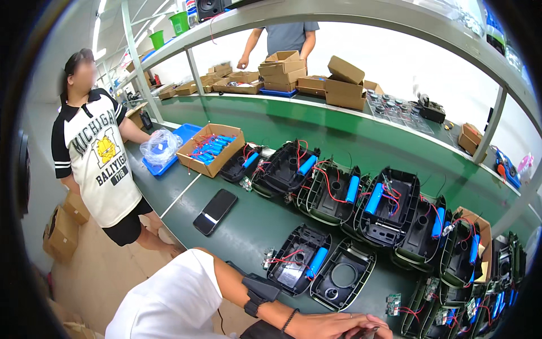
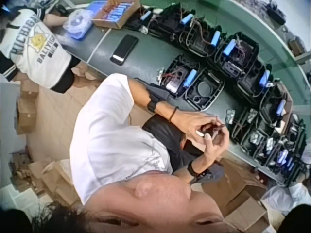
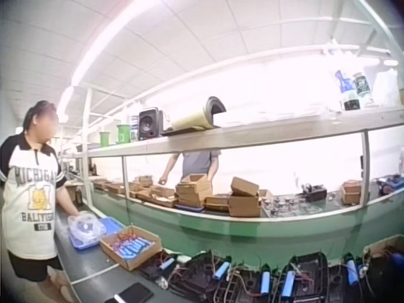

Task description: The person is assembling electronic components, specifically connecting wires and installing circuit boards into green plastic housings.

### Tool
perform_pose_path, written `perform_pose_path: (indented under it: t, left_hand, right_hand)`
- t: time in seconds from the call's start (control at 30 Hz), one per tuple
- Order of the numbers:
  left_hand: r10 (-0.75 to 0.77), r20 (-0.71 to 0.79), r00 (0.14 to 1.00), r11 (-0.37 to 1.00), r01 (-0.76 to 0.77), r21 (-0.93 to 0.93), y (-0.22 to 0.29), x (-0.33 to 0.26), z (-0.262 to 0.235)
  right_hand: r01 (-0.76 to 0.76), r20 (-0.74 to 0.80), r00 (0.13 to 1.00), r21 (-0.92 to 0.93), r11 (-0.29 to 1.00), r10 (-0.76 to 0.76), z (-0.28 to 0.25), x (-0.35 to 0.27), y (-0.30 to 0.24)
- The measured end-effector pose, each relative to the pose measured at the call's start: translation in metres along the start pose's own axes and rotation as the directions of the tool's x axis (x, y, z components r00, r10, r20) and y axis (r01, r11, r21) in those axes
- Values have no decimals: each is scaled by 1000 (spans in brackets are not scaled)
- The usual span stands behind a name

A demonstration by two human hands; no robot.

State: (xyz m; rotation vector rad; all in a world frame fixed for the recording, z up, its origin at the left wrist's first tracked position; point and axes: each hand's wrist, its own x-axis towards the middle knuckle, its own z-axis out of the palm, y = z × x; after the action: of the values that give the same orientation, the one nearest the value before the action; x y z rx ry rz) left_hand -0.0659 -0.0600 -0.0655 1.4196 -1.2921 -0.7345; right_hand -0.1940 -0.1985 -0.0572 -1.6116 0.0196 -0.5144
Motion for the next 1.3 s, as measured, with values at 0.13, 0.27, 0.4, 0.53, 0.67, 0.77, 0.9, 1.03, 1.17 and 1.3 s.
perform_pose_path:
  t: [0.13, 0.27, 0.4, 0.53, 0.67, 0.77, 0.9, 1.03, 1.17, 1.3]
  left_hand:
    - [210, -106, 972, 977, -204, 62, -18, -5, 6]
    - [306, 4, 952, 932, -300, 203, -3, -1, -5]
    - [-9, -123, 992, 993, -6, -119, -8, -4, 1]
    - [-11, -21, 1000, 997, 9, -83, -2, -4, 0]
    - [93, -62, 994, 994, -97, -55, -13, -5, 6]
    - [164, 26, 986, 986, -164, 10, -5, -6, 2]
    - [262, 7, 965, 963, -262, 66, -20, -9, 7]
    - [78, -18, 997, 991, -79, -110, -5, -7, 1]
    - [151, -87, 985, 988, -152, -7, -4, -4, 3]
    - [177, -151, 973, 982, -185, -40, -4, -2, 7]
  right_hand:
    - [77, -103, 993, 209, 975, -56, -1, 0, 19]
    - [111, -88, 991, 74, 991, -105, 4, 5, 18]
    - [86, -57, 995, 26, 996, -84, 4, 2, 9]
    - [-23, 13, 1000, -243, 970, 27, -1, 0, -8]
    - [-30, 30, 999, -290, 957, 40, 0, 2, -18]
    - [-25, 81, 995, -289, 957, 50, -4, 2, -16]
    - [-51, 97, 993, -124, 991, 63, 3, 3, -13]
    - [-36, -3, 999, -39, 999, 36, 9, 5, -7]
    - [39, -32, 999, -23, 999, -40, 2, 7, 11]
    - [62, -77, 995, 29, 998, -60, -10, 3, 34]
